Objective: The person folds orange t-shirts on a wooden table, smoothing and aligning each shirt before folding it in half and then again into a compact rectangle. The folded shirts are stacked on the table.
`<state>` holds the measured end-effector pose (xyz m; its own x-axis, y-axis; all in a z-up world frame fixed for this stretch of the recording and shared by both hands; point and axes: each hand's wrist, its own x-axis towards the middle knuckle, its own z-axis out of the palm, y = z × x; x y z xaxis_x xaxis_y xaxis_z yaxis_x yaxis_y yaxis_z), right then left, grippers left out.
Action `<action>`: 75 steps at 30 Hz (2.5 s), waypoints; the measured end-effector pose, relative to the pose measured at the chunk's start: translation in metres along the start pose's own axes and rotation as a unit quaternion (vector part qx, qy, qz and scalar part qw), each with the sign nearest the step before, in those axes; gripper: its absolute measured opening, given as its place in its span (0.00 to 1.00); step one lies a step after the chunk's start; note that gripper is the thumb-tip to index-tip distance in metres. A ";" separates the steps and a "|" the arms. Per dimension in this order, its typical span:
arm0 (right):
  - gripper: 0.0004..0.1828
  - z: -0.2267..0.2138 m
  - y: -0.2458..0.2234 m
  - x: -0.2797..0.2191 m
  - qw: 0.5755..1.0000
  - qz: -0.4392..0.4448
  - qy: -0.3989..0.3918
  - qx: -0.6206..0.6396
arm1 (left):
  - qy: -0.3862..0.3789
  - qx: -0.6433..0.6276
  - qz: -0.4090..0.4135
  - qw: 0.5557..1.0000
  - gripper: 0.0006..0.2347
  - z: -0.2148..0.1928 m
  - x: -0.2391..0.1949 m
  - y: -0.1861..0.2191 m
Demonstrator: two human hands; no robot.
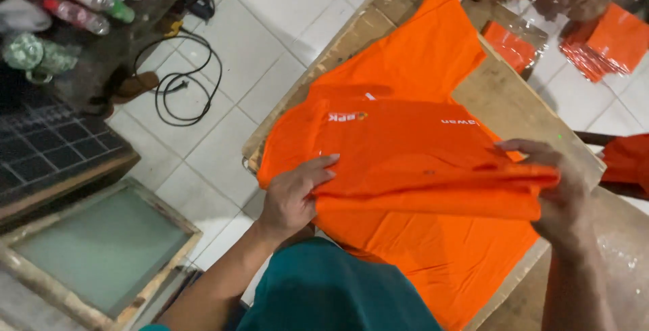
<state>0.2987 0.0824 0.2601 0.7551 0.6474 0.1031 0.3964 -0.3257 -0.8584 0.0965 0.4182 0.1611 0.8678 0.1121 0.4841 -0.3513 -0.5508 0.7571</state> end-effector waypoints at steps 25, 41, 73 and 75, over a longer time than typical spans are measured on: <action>0.38 0.145 0.222 -0.028 0.924 0.151 -0.103 -0.335 | -0.379 0.289 -0.102 0.873 0.32 0.232 0.045 -0.099; 0.32 0.206 0.165 -0.256 0.882 0.342 0.121 -0.302 | -0.130 0.222 -0.214 0.942 0.21 0.132 -0.139 -0.070; 0.10 -0.030 0.020 -0.465 0.677 0.376 0.456 0.439 | -0.428 -0.255 -0.386 0.776 0.10 0.256 0.017 0.226; 0.05 -0.066 0.028 -0.508 0.632 0.358 0.574 0.378 | -0.416 -0.304 -0.381 0.768 0.09 0.313 0.007 0.257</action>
<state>-0.0396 -0.3010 0.2168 0.6532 -0.5474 -0.5231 -0.2957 0.4515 -0.8418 0.1219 0.0182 0.2218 0.7384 -0.4961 -0.4567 0.4895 -0.0715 0.8691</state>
